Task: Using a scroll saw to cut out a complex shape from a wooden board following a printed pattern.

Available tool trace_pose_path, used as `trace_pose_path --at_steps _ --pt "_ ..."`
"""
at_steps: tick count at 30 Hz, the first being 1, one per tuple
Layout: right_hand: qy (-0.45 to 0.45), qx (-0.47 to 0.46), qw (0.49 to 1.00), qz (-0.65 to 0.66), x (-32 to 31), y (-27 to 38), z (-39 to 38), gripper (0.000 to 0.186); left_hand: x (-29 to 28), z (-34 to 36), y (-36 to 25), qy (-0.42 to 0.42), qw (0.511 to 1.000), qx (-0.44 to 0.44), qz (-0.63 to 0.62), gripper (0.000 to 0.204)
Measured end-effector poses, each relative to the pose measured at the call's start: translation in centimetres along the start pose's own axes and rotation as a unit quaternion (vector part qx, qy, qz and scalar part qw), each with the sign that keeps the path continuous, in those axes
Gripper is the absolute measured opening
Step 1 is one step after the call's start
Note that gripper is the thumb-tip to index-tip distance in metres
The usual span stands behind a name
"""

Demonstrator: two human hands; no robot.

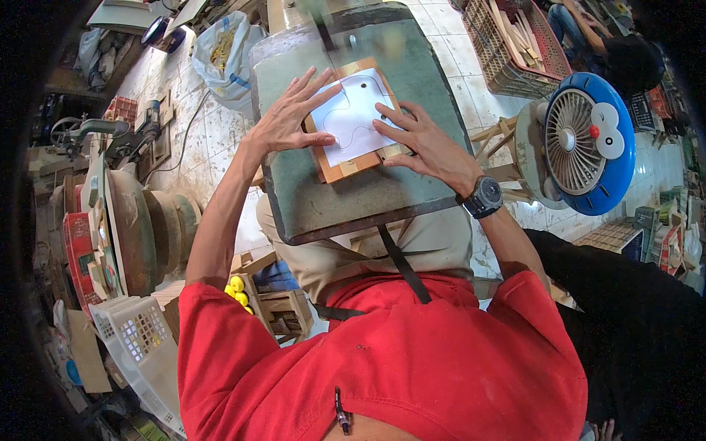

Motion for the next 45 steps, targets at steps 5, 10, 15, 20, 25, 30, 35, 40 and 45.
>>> trace_pose_path --at_steps 5,10,15,20,25,30,35,40,45 --pt "0.001 0.001 1.000 -0.004 0.2 -0.3 0.0 0.073 0.2 0.1 0.3 0.010 1.000 -0.006 0.000 0.105" --pt "0.009 -0.001 1.000 0.004 0.1 -0.5 0.1 0.075 0.2 0.2 0.2 0.012 1.000 -0.012 0.004 0.105" --pt "0.007 -0.011 1.000 0.003 -0.1 -0.7 0.1 0.074 0.2 0.0 0.3 0.004 1.000 -0.007 0.011 0.105" --pt "0.014 -0.002 1.000 0.012 -0.4 -0.5 0.2 0.072 -0.1 -0.1 0.6 0.016 0.998 0.052 0.003 0.119" --pt "0.018 -0.018 1.000 0.015 -0.8 -0.5 0.3 0.069 -0.3 -0.3 0.7 0.026 0.997 0.069 0.012 0.123" --pt "0.026 -0.010 0.999 0.038 -1.2 -0.6 0.4 0.067 -0.2 -0.6 0.4 0.023 0.998 0.050 0.010 0.119" --pt "0.034 -0.002 0.998 0.047 -1.7 -0.8 0.5 0.064 -0.5 -1.1 -0.6 -0.014 0.999 0.006 0.039 0.114" --pt "0.033 -0.005 0.997 0.066 -2.1 -1.1 0.3 0.058 -0.8 -1.4 -1.8 -0.040 0.998 -0.018 0.043 0.110" --pt "-0.024 0.103 0.994 -0.033 -0.8 1.0 -0.3 0.050 -0.7 -1.8 -2.9 -0.069 0.996 -0.053 0.024 0.108"
Point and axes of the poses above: each hand's wrist, its own z-axis towards the middle knuckle, its own x-axis out of the palm, y = z × x, the point moved 5 cm from there along z, towards the middle knuckle, and after that the axes turned 8 degrees about y, right-handed, at the moved point
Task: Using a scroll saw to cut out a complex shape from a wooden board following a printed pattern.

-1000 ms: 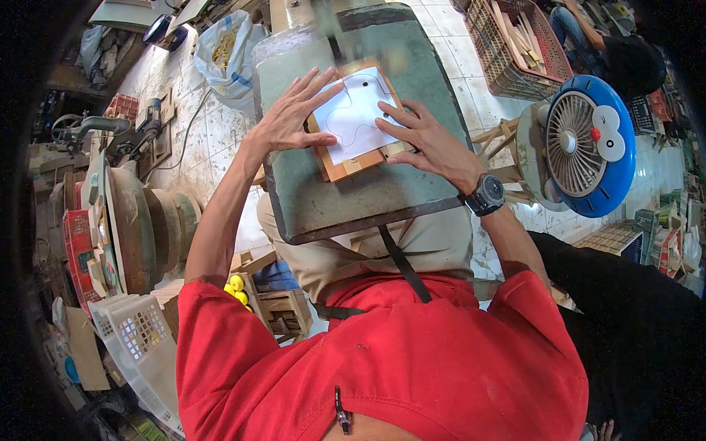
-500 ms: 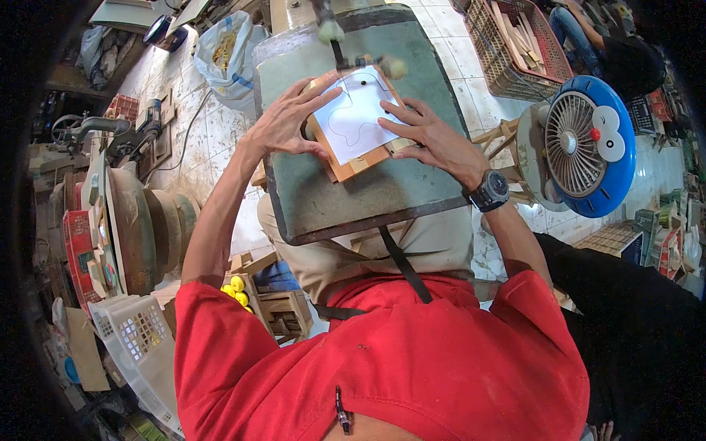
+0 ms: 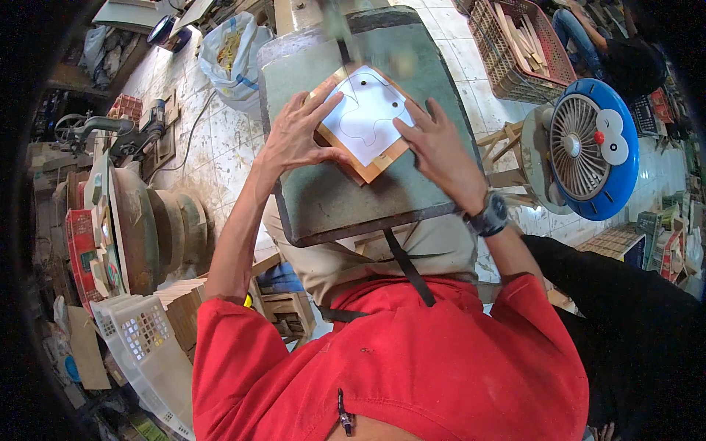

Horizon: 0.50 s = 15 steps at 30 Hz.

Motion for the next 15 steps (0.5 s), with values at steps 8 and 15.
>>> trace_pose_path --at_steps 8,15 --pt "-0.092 0.072 0.992 -0.045 3.6 3.9 1.7 0.044 0.0 -0.5 -0.5 -0.048 0.999 -0.012 -0.002 0.106" --pt "-0.063 0.112 0.990 -0.057 2.5 3.5 2.4 0.040 0.3 -1.3 -1.8 -0.082 0.996 -0.039 0.009 0.101"
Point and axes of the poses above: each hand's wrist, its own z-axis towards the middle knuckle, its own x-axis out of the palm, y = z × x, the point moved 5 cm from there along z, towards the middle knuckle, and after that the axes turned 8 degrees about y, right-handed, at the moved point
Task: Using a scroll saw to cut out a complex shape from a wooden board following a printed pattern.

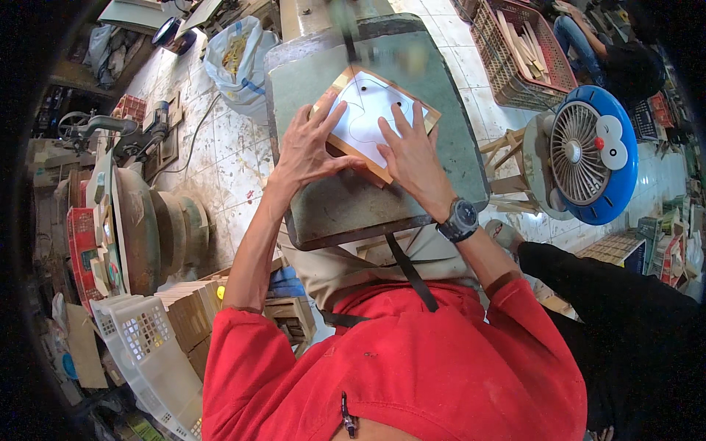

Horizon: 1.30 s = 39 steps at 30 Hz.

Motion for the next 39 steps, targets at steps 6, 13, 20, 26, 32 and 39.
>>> trace_pose_path --at_steps 6,13,20,26,32,39 --pt "-0.020 -0.062 0.998 -0.015 0.0 -1.6 1.8 0.041 0.8 -1.2 0.8 -0.012 0.999 0.015 -0.032 0.081" --pt "0.001 -0.040 0.999 0.013 -0.4 -2.2 2.2 0.039 1.0 -1.4 0.0 -0.003 0.999 -0.013 -0.049 0.073" --pt "-0.007 -0.079 0.996 0.039 -0.4 -4.4 4.5 0.040 1.6 -2.4 -0.1 -0.003 0.998 -0.015 -0.059 0.060" --pt "-0.005 -0.121 0.992 0.032 -0.3 -5.4 6.1 0.039 2.4 -2.5 -1.3 -0.024 0.998 -0.055 -0.037 0.059" --pt "0.017 -0.172 0.984 0.051 -0.1 -6.1 8.3 0.039 3.4 -2.7 -2.7 -0.084 0.992 -0.082 -0.038 0.062" --pt "0.026 -0.248 0.967 0.047 0.0 -6.6 10.3 0.038 4.6 -2.7 -4.5 -0.118 0.984 -0.131 -0.014 0.064"
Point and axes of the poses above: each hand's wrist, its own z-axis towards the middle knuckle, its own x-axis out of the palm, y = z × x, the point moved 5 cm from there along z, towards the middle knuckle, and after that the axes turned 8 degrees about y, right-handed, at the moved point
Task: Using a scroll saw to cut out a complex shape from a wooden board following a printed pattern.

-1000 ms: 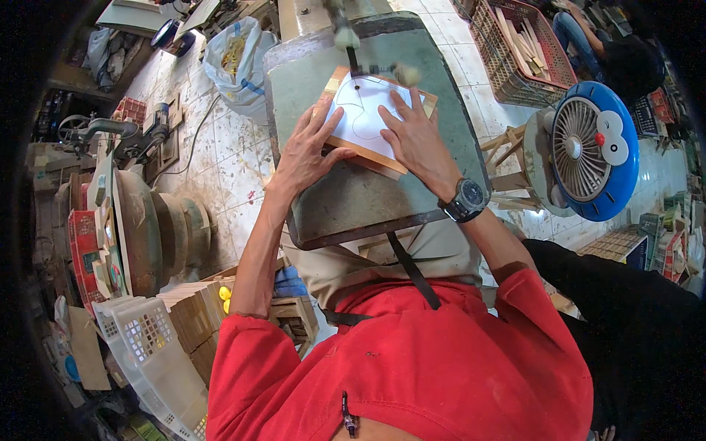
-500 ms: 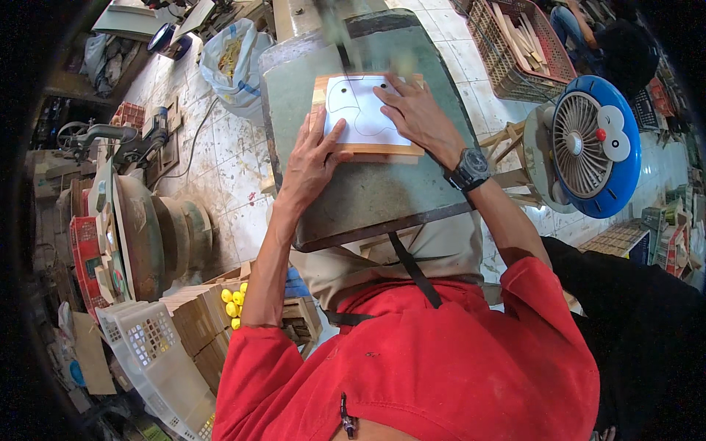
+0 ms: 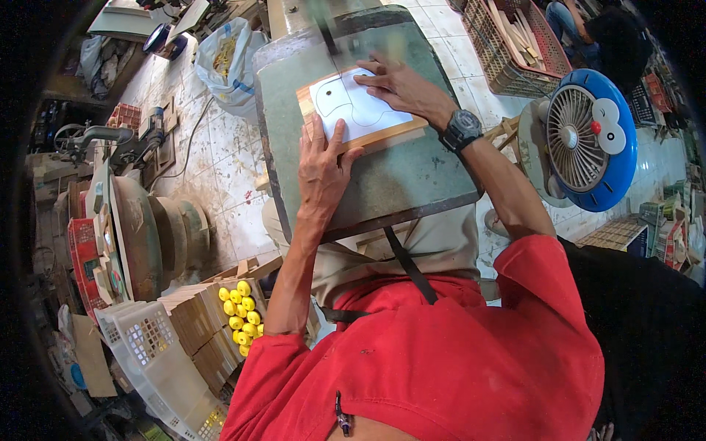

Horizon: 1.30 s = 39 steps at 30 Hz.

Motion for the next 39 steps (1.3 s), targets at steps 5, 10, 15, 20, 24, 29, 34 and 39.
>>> trace_pose_path --at_steps 5,10,15,20,24,29,34,39 --pt "0.029 -0.027 0.999 0.034 0.0 -0.8 1.3 0.039 0.5 -0.3 -1.3 -0.012 0.997 -0.077 0.024 0.067" --pt "0.041 -0.002 0.955 0.294 0.2 -2.1 1.8 0.037 1.0 0.0 -2.9 -0.022 0.993 -0.112 0.029 0.066" --pt "0.051 -0.073 0.992 0.085 0.2 -1.4 3.3 0.039 0.7 0.2 -3.6 -0.034 0.988 -0.135 0.062 0.062" --pt "0.084 -0.010 0.908 0.411 1.1 -3.0 3.1 0.040 1.0 0.3 -3.8 -0.040 0.987 -0.137 0.066 0.063" --pt "0.075 -0.036 0.957 0.280 1.1 -2.8 3.4 0.041 1.2 0.3 -3.6 -0.041 0.988 -0.136 0.067 0.063" --pt "0.087 -0.060 0.979 0.172 0.3 -2.0 4.0 0.040 1.2 0.5 -3.8 -0.024 0.986 -0.164 0.028 0.067" --pt "0.076 -0.076 0.973 0.206 -0.1 -2.5 3.9 0.041 1.5 0.9 -4.4 -0.038 0.983 -0.179 0.030 0.068" --pt "0.115 -0.060 0.968 0.216 0.1 -2.0 4.5 0.040 1.7 0.8 -4.0 -0.046 0.982 -0.178 0.038 0.068"
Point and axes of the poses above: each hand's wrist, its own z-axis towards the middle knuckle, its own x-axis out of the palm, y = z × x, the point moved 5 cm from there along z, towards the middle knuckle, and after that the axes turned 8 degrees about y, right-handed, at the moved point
